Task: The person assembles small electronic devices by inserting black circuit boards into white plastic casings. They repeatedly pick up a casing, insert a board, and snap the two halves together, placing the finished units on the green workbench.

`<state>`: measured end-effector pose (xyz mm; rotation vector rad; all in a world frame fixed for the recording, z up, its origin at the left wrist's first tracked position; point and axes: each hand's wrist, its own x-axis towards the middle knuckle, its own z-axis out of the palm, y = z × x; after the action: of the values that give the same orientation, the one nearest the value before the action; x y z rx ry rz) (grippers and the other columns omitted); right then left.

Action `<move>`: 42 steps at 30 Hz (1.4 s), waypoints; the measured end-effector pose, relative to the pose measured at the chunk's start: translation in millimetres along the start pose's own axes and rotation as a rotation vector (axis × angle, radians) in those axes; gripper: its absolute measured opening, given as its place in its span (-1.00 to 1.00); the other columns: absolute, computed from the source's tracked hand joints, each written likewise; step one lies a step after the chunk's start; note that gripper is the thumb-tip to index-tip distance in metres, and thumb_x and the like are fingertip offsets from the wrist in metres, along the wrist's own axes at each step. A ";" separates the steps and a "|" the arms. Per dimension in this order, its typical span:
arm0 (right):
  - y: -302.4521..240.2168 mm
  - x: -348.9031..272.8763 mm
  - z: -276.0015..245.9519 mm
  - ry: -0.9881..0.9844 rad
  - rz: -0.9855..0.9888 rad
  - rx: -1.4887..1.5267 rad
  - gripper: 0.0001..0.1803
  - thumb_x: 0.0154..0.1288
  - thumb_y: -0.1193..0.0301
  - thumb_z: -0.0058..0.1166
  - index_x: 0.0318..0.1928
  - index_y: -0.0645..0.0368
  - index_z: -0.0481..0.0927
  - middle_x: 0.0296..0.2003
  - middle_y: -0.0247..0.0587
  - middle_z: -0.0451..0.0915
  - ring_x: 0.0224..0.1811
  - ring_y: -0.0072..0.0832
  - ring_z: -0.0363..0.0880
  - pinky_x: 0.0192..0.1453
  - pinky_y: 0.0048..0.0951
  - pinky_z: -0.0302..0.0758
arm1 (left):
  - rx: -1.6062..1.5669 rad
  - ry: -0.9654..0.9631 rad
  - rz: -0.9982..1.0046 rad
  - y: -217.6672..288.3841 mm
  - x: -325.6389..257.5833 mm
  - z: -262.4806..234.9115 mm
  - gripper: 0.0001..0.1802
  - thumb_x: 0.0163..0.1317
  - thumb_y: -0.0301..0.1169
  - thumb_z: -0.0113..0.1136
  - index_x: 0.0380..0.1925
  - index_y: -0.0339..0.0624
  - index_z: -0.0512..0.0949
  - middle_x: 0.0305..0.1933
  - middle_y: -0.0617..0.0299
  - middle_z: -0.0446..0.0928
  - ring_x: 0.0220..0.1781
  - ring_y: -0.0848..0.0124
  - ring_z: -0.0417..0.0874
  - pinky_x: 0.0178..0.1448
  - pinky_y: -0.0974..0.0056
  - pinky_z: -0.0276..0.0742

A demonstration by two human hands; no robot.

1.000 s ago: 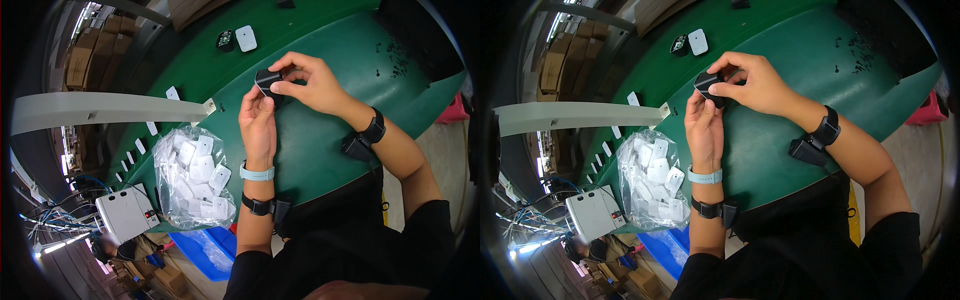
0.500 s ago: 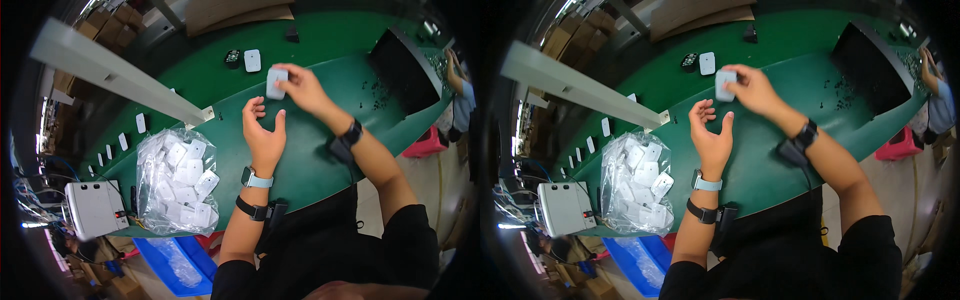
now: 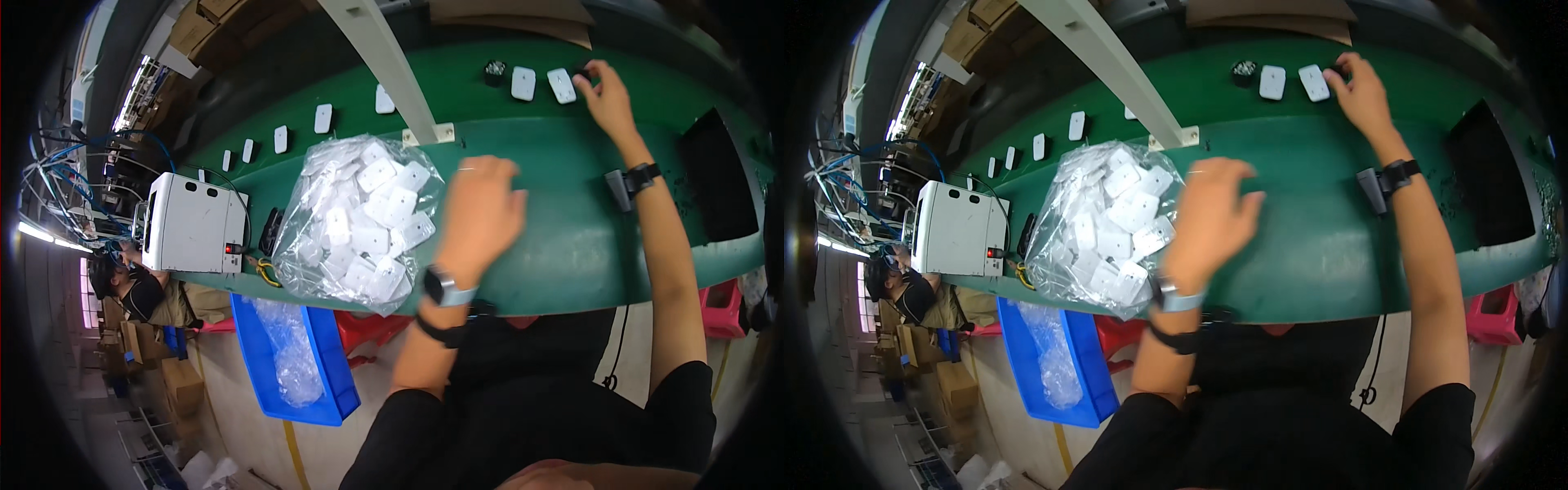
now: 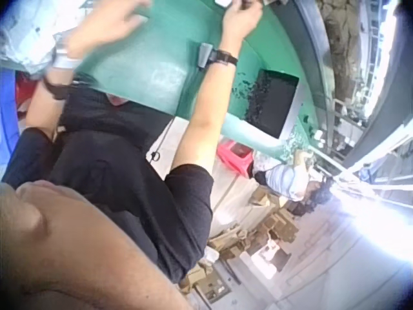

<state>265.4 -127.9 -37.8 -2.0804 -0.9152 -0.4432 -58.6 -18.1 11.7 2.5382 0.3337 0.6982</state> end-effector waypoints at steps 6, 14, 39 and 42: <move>-20.4 -67.3 -113.2 -0.185 0.090 0.186 -0.84 0.29 0.42 0.22 -0.22 0.25 0.58 -0.35 -0.34 0.59 -0.39 -0.63 0.47 -0.30 -0.52 0.45 | 0.359 -0.271 -0.267 -62.9 -71.2 -81.0 -0.55 -0.07 -0.52 0.43 -0.10 -0.34 0.57 -0.09 -0.13 0.58 0.04 -0.11 0.55 0.14 -0.01 0.48; 24.4 -129.4 -226.3 -0.141 0.366 -0.023 -0.88 0.26 0.47 0.20 -0.34 0.30 0.64 -0.59 -0.38 0.50 -0.56 -0.70 0.36 -0.44 -0.54 0.36 | 0.378 -0.224 -0.226 -63.8 -76.1 -61.4 -0.64 -0.07 -0.62 0.36 -0.20 -0.32 0.52 -0.23 -0.10 0.53 -0.09 -0.09 0.54 0.03 0.01 0.44; 33.0 -121.7 -174.0 -0.474 0.014 -0.215 -0.86 0.08 0.51 0.18 -0.35 0.30 0.71 -0.47 -0.02 0.68 -0.40 -0.12 0.68 -0.21 -0.24 0.62 | -1.146 -0.007 -0.382 -12.0 41.2 124.3 -0.56 0.32 -0.60 0.22 0.19 -0.45 0.42 -0.04 0.07 0.64 -0.18 0.45 0.68 -0.33 0.42 0.62; 2.0 -102.0 -166.0 -0.404 0.061 -0.016 -0.88 0.08 0.56 0.23 -0.33 0.29 0.71 -0.46 -0.06 0.69 -0.42 -0.28 0.69 -0.22 -0.37 0.61 | -1.189 -0.029 -0.403 -9.9 44.7 119.6 -0.49 0.32 -0.58 0.23 0.27 -0.42 0.41 0.00 0.11 0.65 -0.18 0.49 0.67 -0.30 0.45 0.56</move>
<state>198.2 -305.9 4.4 -2.2485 -1.0754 0.0072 41.6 -40.2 -64.9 1.2996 0.2792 0.4708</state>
